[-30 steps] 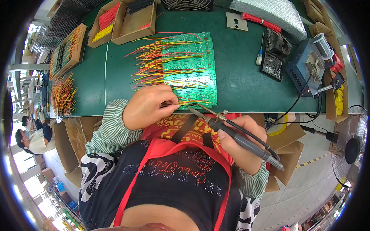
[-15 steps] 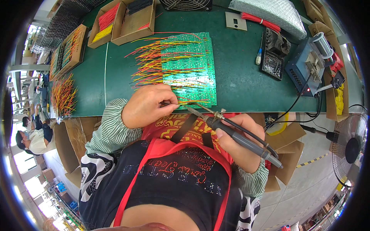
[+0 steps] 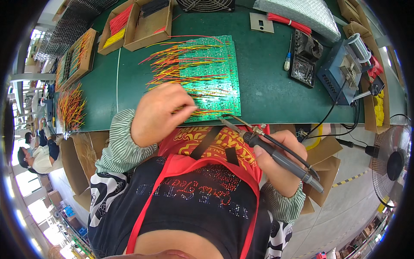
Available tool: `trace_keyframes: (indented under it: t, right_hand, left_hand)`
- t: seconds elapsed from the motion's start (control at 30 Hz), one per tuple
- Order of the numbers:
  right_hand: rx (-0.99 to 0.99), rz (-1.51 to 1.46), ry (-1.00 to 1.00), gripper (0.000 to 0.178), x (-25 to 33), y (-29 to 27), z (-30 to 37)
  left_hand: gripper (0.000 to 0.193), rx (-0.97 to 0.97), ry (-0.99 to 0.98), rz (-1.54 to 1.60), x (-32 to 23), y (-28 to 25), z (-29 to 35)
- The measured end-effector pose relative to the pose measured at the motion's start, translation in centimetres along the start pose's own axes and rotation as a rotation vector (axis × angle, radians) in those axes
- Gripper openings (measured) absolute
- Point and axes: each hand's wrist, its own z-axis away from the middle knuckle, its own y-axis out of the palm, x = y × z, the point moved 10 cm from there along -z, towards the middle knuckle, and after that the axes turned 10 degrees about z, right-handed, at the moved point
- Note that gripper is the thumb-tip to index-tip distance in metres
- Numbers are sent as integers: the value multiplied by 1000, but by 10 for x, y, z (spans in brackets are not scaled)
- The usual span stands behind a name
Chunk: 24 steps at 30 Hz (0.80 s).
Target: The person takes wires from storage boxes and solders them onto circuit boards using a soldering iron.
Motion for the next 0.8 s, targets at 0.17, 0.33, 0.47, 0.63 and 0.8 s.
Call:
trace_keyframes:
  t: [0.17, 0.33, 0.47, 0.63, 0.8]
  right_hand:
    - [-13, -8, 31, 19, -4, 0, 0]
    - [18, -63, 34, 18, -7, 6, -2]
    - [35, -72, 32, 18, -10, 9, -5]
    - [38, -20, -9, 19, -6, 8, -6]
    - [22, -44, 0, 18, -8, 6, -6]
  left_hand:
    - [10, 152, 56, -12, -10, 37, -3]
    - [10, 196, 27, -9, -5, 42, -6]
    - [10, 209, 25, 5, -5, 43, -7]
    - [10, 210, 15, 12, -4, 43, -8]
    - [10, 229, 9, 31, -3, 44, -9]
